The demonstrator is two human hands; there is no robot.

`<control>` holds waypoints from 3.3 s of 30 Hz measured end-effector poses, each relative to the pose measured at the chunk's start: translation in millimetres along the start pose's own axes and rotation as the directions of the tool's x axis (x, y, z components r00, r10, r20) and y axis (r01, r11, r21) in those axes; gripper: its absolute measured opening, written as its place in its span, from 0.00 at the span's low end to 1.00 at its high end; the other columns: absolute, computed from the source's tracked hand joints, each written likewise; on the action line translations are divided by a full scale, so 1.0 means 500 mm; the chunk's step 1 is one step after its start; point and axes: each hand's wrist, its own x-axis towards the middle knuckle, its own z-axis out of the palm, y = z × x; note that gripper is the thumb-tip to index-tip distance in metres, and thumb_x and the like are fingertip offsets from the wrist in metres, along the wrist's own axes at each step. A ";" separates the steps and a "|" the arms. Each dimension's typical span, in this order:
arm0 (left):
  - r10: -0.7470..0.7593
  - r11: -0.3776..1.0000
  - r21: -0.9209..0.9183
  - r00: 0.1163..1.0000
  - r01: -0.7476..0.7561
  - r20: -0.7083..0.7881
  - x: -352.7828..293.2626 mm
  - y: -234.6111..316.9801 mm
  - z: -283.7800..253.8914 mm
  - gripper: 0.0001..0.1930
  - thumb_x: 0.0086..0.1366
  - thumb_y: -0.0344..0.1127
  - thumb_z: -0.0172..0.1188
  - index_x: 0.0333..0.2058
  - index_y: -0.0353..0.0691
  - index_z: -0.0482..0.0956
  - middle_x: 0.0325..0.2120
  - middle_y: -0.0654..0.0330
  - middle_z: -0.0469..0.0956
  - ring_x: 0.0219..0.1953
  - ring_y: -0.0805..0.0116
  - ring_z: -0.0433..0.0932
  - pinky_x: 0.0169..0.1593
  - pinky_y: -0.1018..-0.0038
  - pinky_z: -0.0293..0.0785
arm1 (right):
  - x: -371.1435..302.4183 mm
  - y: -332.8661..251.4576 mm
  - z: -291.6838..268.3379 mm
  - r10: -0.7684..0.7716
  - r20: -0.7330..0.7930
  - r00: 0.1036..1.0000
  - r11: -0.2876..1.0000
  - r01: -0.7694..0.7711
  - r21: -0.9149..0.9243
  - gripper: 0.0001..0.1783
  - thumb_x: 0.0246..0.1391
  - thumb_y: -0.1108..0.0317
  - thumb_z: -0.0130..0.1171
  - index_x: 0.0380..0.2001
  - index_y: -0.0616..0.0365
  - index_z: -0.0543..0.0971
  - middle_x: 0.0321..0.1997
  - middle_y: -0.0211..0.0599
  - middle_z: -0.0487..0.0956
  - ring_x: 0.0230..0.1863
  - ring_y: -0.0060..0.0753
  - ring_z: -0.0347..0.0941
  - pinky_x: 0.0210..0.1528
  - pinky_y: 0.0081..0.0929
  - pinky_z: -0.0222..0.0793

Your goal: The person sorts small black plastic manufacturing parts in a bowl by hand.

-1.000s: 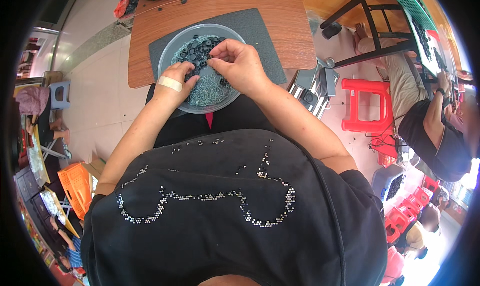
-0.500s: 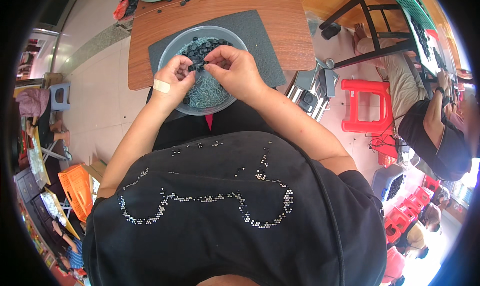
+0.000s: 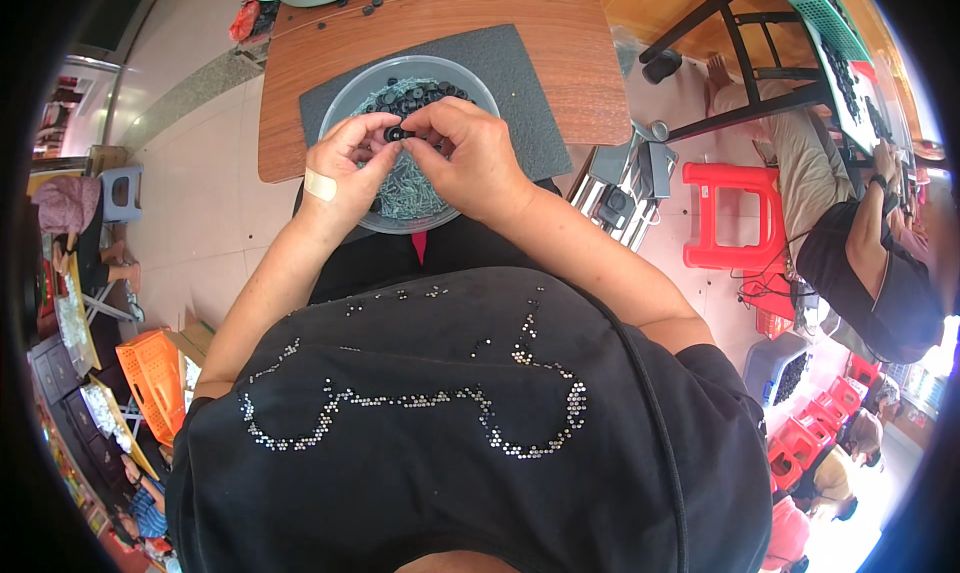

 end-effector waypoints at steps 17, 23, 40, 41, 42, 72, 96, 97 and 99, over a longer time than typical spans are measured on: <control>-0.188 0.825 -0.523 0.977 0.214 0.103 -0.001 0.021 -0.003 0.14 0.62 0.25 0.57 0.47 0.34 0.76 0.35 0.63 0.76 0.36 0.76 0.75 0.43 0.79 0.74 | -0.003 0.017 0.013 -0.013 -0.135 0.991 0.996 0.025 0.088 0.09 0.42 0.78 0.64 0.31 0.61 0.78 0.27 0.35 0.77 0.24 0.23 0.73 0.26 0.19 0.69; -0.243 0.658 -0.692 0.954 0.296 0.178 0.002 0.031 -0.012 0.14 0.62 0.27 0.57 0.47 0.34 0.75 0.39 0.61 0.77 0.39 0.75 0.75 0.47 0.77 0.72 | -0.005 0.008 0.015 -0.017 -0.168 0.986 0.983 0.047 0.180 0.09 0.42 0.79 0.64 0.30 0.61 0.77 0.27 0.34 0.77 0.25 0.22 0.74 0.27 0.19 0.70; -0.277 0.481 -0.794 0.924 0.372 0.265 0.003 0.032 -0.016 0.15 0.62 0.28 0.57 0.48 0.35 0.75 0.39 0.62 0.77 0.40 0.75 0.73 0.49 0.77 0.70 | -0.001 -0.010 0.007 -0.102 -0.179 0.979 0.988 0.121 0.097 0.09 0.42 0.81 0.63 0.31 0.61 0.79 0.31 0.36 0.78 0.26 0.25 0.75 0.27 0.19 0.71; -0.279 0.478 -0.795 0.923 0.374 0.266 0.002 0.035 -0.015 0.15 0.62 0.27 0.57 0.48 0.35 0.75 0.39 0.62 0.76 0.40 0.75 0.73 0.49 0.77 0.70 | -0.002 -0.009 0.009 -0.089 -0.187 0.978 0.988 0.111 0.111 0.09 0.42 0.81 0.63 0.31 0.61 0.80 0.31 0.36 0.78 0.26 0.25 0.75 0.28 0.19 0.71; -0.282 0.475 -0.796 0.922 0.376 0.267 0.003 0.036 -0.015 0.14 0.62 0.27 0.57 0.48 0.35 0.75 0.39 0.61 0.76 0.40 0.75 0.73 0.49 0.77 0.70 | -0.002 -0.008 0.009 -0.089 -0.188 0.978 0.988 0.111 0.110 0.09 0.42 0.81 0.63 0.31 0.61 0.80 0.31 0.36 0.78 0.26 0.25 0.75 0.28 0.19 0.71; -0.224 0.760 -0.569 0.948 0.314 0.224 -0.024 0.018 0.001 0.16 0.62 0.24 0.56 0.49 0.33 0.74 0.33 0.65 0.76 0.35 0.80 0.72 0.41 0.82 0.70 | -0.004 0.020 -0.001 0.292 0.275 0.916 0.635 -0.401 0.661 0.08 0.47 0.80 0.63 0.33 0.62 0.76 0.33 0.31 0.78 0.35 0.19 0.74 0.41 0.19 0.71; -0.352 0.741 -0.517 0.904 0.428 0.244 -0.046 0.033 0.008 0.16 0.64 0.21 0.44 0.50 0.31 0.71 0.38 0.56 0.78 0.34 0.75 0.75 0.41 0.78 0.74 | -0.029 0.056 0.039 0.359 0.372 0.856 0.701 -0.510 0.499 0.05 0.52 0.74 0.61 0.33 0.62 0.79 0.27 0.29 0.77 0.26 0.18 0.69 0.28 0.16 0.65; -0.349 0.740 -0.522 0.906 0.424 0.240 -0.049 0.032 0.006 0.16 0.64 0.21 0.44 0.50 0.31 0.71 0.38 0.56 0.78 0.34 0.75 0.75 0.41 0.78 0.74 | -0.028 0.057 0.040 0.355 0.370 0.858 0.711 -0.505 0.489 0.05 0.52 0.74 0.61 0.33 0.62 0.79 0.27 0.29 0.77 0.26 0.18 0.69 0.28 0.17 0.65; -0.325 0.743 -0.538 0.917 0.399 0.232 -0.054 0.032 0.006 0.17 0.64 0.21 0.45 0.51 0.31 0.70 0.38 0.54 0.78 0.36 0.73 0.76 0.42 0.76 0.75 | -0.028 0.064 0.045 0.330 0.371 0.868 0.737 -0.483 0.474 0.05 0.52 0.74 0.61 0.33 0.61 0.79 0.27 0.29 0.77 0.27 0.18 0.70 0.28 0.16 0.66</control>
